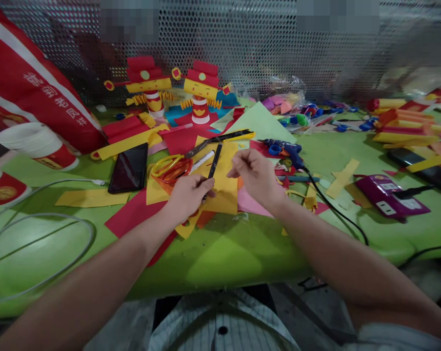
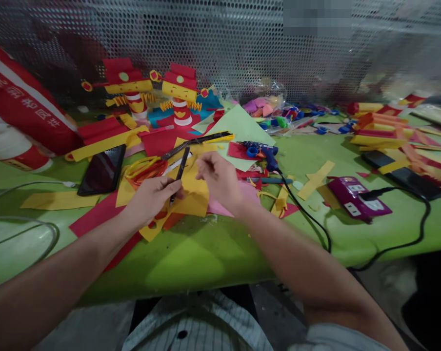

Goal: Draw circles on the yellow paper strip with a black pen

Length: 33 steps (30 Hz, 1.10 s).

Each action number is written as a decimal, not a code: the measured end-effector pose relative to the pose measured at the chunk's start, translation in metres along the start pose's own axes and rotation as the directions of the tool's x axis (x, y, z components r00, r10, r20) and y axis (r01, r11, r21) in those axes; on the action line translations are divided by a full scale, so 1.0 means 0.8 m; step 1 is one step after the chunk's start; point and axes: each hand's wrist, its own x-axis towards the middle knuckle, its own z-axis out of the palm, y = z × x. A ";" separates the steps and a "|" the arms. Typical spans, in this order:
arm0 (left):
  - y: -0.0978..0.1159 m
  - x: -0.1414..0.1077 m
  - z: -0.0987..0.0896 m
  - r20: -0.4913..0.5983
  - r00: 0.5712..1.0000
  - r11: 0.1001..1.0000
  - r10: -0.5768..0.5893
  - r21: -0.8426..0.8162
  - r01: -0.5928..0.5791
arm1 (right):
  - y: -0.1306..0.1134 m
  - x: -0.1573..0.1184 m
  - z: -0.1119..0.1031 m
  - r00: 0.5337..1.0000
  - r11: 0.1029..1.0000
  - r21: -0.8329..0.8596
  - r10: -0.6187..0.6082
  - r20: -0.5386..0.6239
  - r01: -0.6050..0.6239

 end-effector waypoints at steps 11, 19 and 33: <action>-0.005 0.006 -0.001 0.148 0.978 0.987 0.146 0.038 -0.153 | -0.005 -0.004 0.008 0.857 0.836 0.291 0.342 0.386 -0.465; -0.010 -0.008 -0.009 0.053 0.978 0.958 0.204 0.193 -0.210 | 0.012 0.013 -0.014 0.942 0.809 0.520 0.334 -0.020 -0.276; -0.027 -0.014 -0.008 0.512 0.778 0.480 0.365 0.612 -0.628 | 0.024 0.002 -0.015 0.818 0.823 -0.467 0.005 0.575 0.323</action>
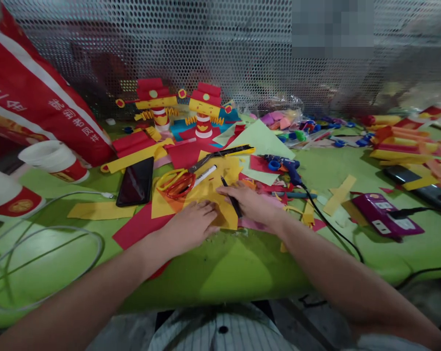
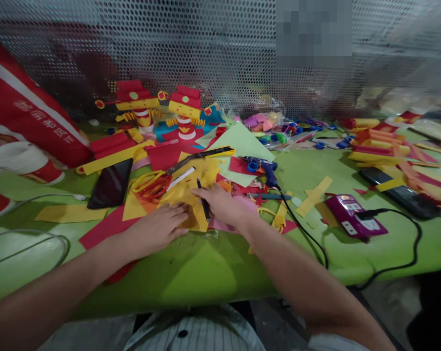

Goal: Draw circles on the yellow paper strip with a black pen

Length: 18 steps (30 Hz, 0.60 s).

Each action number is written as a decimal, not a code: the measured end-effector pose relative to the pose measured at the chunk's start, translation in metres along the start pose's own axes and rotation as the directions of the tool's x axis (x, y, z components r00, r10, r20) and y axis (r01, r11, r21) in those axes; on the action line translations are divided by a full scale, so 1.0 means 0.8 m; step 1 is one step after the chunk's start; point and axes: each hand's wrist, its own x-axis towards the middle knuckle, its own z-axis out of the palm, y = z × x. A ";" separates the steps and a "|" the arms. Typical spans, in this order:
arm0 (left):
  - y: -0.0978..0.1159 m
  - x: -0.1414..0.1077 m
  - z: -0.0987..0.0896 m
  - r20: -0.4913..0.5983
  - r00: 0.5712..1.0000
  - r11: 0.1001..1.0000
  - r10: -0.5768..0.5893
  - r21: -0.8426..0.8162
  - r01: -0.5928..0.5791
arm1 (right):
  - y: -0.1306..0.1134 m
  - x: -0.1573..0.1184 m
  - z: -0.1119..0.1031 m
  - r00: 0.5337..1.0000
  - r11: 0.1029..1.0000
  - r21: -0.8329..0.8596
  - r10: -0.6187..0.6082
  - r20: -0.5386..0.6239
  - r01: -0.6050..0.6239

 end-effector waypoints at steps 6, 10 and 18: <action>-0.018 -0.012 -0.026 0.033 0.998 0.987 -0.048 0.158 0.042 | -0.012 -0.002 -0.007 0.987 0.978 -0.208 0.035 0.155 -0.002; 0.000 -0.015 -0.029 0.021 0.988 0.937 -0.153 0.321 0.138 | -0.034 -0.003 -0.010 0.973 0.942 -0.330 0.135 0.188 -0.067; 0.048 0.001 0.004 -0.110 0.993 0.978 -0.052 0.194 0.073 | -0.055 0.008 -0.016 0.949 0.912 -0.381 0.241 0.205 -0.149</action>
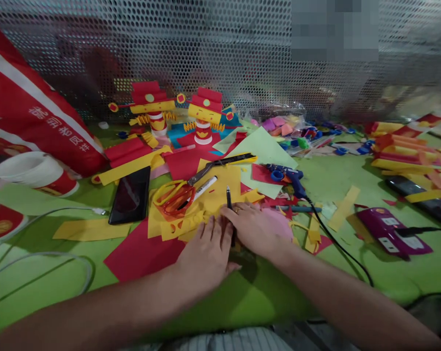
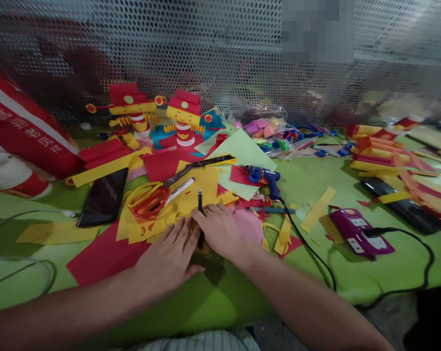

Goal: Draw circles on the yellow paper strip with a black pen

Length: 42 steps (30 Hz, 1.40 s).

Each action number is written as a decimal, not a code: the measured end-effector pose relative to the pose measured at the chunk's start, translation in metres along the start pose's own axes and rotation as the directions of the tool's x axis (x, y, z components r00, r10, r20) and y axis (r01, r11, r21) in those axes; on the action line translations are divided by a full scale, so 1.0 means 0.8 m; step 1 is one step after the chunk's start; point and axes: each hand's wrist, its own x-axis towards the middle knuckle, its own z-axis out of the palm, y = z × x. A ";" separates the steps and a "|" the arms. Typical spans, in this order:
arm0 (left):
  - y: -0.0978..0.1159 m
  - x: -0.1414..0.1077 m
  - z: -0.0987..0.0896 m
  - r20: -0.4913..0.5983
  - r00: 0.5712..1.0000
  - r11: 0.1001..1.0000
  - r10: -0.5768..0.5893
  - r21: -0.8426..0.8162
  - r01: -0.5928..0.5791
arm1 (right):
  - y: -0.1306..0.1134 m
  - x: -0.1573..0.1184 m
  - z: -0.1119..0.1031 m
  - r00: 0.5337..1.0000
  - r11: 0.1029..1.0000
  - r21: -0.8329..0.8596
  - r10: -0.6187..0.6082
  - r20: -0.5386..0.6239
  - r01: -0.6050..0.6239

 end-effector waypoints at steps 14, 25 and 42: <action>-0.015 -0.008 0.025 -0.008 1.000 1.000 0.008 -0.021 -0.008 | 0.034 0.016 0.009 0.907 0.357 0.907 0.265 -0.328 0.223; -0.012 -0.012 0.027 -0.141 0.990 1.000 -0.013 -0.027 0.009 | 0.033 0.041 0.027 0.951 0.147 0.989 0.308 -0.026 -0.021; -0.010 -0.009 0.022 -0.095 0.995 1.000 0.019 -0.014 -0.020 | 0.037 0.041 0.030 0.933 0.265 0.963 0.356 -0.051 -0.048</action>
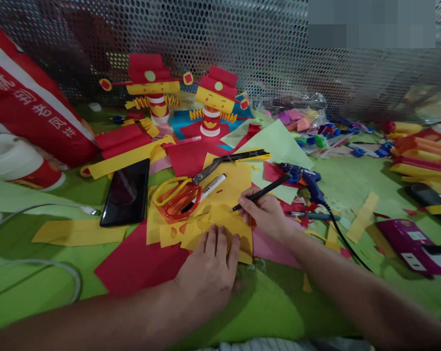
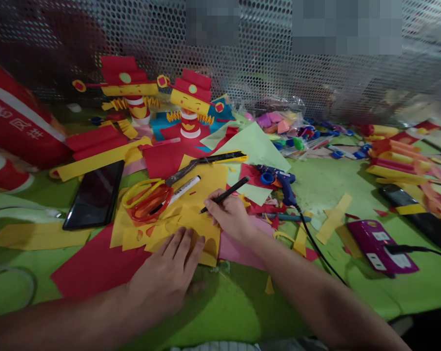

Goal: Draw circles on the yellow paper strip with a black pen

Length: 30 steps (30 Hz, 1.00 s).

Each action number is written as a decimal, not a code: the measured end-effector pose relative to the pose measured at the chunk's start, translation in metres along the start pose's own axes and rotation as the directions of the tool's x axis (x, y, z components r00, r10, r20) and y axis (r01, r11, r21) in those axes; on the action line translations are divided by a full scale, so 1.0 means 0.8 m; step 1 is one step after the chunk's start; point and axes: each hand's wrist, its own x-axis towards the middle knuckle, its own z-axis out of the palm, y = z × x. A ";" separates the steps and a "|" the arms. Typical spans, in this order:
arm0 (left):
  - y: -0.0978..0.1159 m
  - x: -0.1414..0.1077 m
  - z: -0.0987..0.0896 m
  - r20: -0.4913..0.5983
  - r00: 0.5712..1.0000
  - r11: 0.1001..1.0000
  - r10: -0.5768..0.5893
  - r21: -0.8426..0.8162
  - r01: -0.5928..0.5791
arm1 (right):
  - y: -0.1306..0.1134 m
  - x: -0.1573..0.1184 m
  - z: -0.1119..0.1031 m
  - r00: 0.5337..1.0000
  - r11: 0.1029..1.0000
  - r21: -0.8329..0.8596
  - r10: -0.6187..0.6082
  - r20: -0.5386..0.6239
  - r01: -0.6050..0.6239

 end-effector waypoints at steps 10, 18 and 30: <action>-0.001 0.000 -0.004 0.002 1.000 0.999 0.027 0.030 -0.027 | -0.003 -0.008 0.001 0.986 0.982 -0.100 -0.154 0.064 0.160; -0.001 0.002 -0.005 -0.068 0.998 0.999 0.010 0.034 -0.008 | -0.007 -0.007 0.003 0.921 0.868 -0.306 -0.365 0.139 0.390; -0.001 0.001 -0.003 -0.115 0.993 0.998 0.014 0.063 -0.007 | -0.003 -0.008 0.006 0.891 0.842 -0.291 -0.423 0.165 0.454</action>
